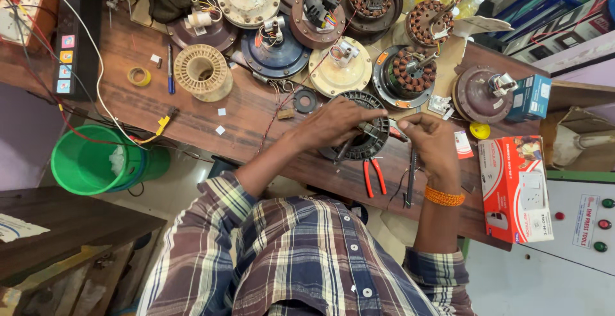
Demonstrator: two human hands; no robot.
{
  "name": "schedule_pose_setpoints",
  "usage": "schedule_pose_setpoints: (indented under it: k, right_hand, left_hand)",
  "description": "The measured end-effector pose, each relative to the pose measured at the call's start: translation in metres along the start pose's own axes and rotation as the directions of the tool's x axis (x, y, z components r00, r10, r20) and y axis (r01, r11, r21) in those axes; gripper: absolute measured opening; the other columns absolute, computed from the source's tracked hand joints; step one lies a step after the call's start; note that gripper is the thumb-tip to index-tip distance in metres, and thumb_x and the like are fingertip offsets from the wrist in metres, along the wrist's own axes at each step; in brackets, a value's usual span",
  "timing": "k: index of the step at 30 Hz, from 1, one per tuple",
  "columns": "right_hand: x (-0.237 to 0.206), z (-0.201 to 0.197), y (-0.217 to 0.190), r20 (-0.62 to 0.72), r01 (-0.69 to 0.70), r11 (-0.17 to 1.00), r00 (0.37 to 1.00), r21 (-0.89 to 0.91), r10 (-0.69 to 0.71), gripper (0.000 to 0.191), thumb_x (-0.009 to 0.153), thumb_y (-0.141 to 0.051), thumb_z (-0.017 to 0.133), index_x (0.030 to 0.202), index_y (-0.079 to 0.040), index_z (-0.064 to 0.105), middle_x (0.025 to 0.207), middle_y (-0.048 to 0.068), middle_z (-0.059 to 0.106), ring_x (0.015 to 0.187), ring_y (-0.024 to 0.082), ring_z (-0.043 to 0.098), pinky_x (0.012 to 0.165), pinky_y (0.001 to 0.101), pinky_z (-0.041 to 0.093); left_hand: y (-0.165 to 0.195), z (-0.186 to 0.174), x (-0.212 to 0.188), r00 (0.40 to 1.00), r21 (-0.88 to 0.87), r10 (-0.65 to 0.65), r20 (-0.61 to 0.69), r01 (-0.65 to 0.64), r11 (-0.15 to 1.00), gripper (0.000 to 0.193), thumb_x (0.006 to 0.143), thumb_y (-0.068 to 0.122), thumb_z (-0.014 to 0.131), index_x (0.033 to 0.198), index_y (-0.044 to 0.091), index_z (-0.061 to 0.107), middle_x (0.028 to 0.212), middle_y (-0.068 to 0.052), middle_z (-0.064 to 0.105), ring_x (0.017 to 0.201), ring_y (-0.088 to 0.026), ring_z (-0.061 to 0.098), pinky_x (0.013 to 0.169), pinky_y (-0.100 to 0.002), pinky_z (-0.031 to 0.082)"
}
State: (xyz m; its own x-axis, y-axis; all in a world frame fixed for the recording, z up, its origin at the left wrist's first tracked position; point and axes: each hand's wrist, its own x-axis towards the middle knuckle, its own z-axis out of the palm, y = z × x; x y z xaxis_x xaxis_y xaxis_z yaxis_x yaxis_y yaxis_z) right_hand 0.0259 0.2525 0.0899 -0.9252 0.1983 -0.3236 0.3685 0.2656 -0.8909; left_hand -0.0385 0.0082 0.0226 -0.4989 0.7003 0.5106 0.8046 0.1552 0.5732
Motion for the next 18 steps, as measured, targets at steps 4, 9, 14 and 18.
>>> schedule_pose_setpoints:
  k: [4,9,14,18]
  right_hand:
    - [-0.009,0.017,0.003,0.062,0.102,0.992,0.993,-0.071,-0.098,0.013,0.089,-0.012,0.077,0.097,-0.001,0.076,0.061,-0.011,0.044,0.054,0.001,0.032,0.049,0.0242,0.022]
    - [-0.023,0.039,0.017,0.065,0.226,0.922,0.974,-0.316,-0.216,0.01,0.09,-0.013,0.078,0.096,-0.005,0.078,0.059,-0.007,0.043,0.055,0.004,0.034,0.049,0.0267,0.028]
    - [-0.05,0.075,0.037,0.021,0.255,0.838,0.96,-0.481,-0.28,0.009,0.091,-0.009,0.074,0.098,-0.005,0.074,0.058,0.01,0.051,0.051,0.015,0.04,0.049,0.034,0.034]
    - [-0.049,0.079,0.051,0.019,0.421,0.791,0.887,-0.444,-0.461,0.012,0.09,-0.003,0.068,0.101,-0.004,0.072,0.072,0.012,0.065,0.056,0.013,0.054,0.055,0.0321,0.044]
  left_hand:
    - [-0.009,0.002,0.001,0.999,-0.204,-0.016,-0.029,0.01,0.979,0.085,0.08,0.004,0.076,0.155,0.016,0.039,0.118,-0.004,0.066,0.111,-0.028,0.065,0.1,-0.042,0.046]
    - [-0.01,0.011,0.0,0.998,-0.182,-0.036,-0.041,0.028,0.983,0.062,0.08,0.006,0.079,0.137,0.014,0.054,0.116,-0.006,0.066,0.111,-0.028,0.062,0.1,-0.043,0.045]
    - [-0.01,0.007,-0.001,0.999,-0.144,-0.042,0.012,0.043,0.989,0.052,0.081,0.005,0.077,0.13,0.014,0.062,0.119,-0.005,0.067,0.115,-0.027,0.059,0.101,-0.042,0.045]
    - [-0.005,0.008,-0.013,0.969,0.176,0.213,-0.128,-0.189,0.966,0.049,0.084,0.013,0.073,0.132,0.021,0.065,0.125,-0.005,0.063,0.118,-0.024,0.053,0.1,-0.042,0.044]
